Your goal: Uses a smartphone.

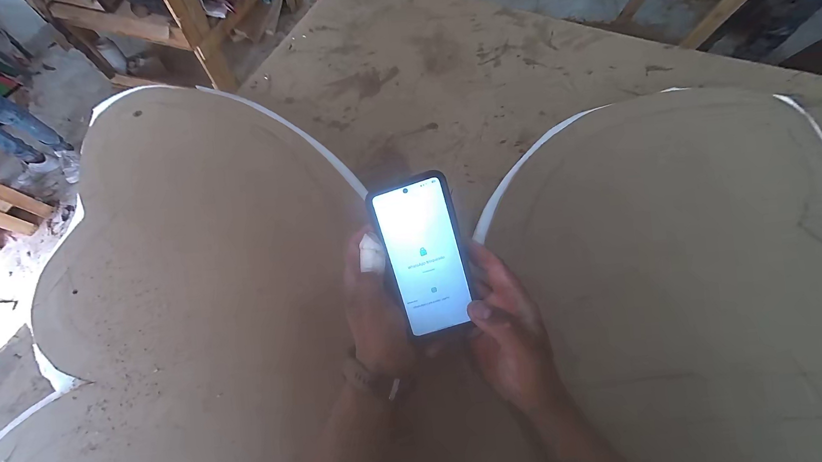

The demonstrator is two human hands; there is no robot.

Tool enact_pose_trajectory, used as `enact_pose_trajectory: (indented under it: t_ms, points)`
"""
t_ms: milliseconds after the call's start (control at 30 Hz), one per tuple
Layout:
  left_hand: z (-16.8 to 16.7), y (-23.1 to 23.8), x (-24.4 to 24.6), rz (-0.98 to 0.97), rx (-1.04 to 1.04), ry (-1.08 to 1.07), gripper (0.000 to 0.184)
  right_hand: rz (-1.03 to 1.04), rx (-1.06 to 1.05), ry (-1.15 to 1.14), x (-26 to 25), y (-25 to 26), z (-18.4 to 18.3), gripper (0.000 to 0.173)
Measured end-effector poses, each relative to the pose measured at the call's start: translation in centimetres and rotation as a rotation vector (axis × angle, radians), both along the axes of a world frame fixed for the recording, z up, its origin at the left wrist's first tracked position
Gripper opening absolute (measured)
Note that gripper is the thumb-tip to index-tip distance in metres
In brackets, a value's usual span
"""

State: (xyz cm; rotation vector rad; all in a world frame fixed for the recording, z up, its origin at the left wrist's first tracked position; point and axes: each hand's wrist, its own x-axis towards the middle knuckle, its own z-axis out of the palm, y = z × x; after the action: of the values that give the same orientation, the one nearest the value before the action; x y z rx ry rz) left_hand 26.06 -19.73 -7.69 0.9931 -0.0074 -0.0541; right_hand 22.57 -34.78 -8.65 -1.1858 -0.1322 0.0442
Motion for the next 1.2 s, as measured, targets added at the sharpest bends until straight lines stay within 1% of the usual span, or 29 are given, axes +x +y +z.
enact_pose_trajectory:
  t_ms: [100, 167, 267, 433, 533, 700, 800, 967, 1200]
  points:
    - [-0.3, 0.0, -0.1, -0.039, 0.031, -0.007, 0.042, 0.0, 0.009, 0.042, -0.2, -0.1, -0.3, 0.061]
    - [-0.4, 0.1, -0.2, -0.064, 0.074, -0.06, 0.042, -0.011, 0.007, 0.054, -0.4, -0.1, -0.3, 0.06]
    - [-0.4, -0.2, -0.3, -0.049, 0.101, -0.094, 0.042, -0.009, 0.019, 0.064, -0.4, -0.1, -0.4, 0.059]
    - [-0.1, -0.8, 0.1, -0.023, 0.061, -0.099, 0.042, 0.003, 0.024, 0.052, -0.4, -0.1, -0.5, 0.057]
    - [-0.2, -0.9, 0.1, -0.021, 0.049, -0.108, 0.043, 0.012, 0.003, 0.05, -0.5, -0.1, -0.4, 0.059]
    - [-0.4, -1.2, 0.7, 0.036, 0.0, -0.078, 0.041, 0.042, -0.13, 0.083, -0.6, -0.3, 0.4, 0.077]
    - [-0.3, -1.1, 0.8, 0.01, -0.048, -0.091, 0.041, 0.063, -0.173, 0.096, -0.6, -0.4, 0.6, 0.08]
    - [-0.3, -1.1, 0.9, 0.006, -0.057, -0.121, 0.041, 0.019, -0.201, 0.09, -0.6, -0.2, 0.7, 0.077]
    - [-0.4, -1.3, 0.6, 0.018, -0.049, -0.11, 0.041, -0.054, -0.23, 0.112, -0.8, 0.2, 0.8, 0.073]
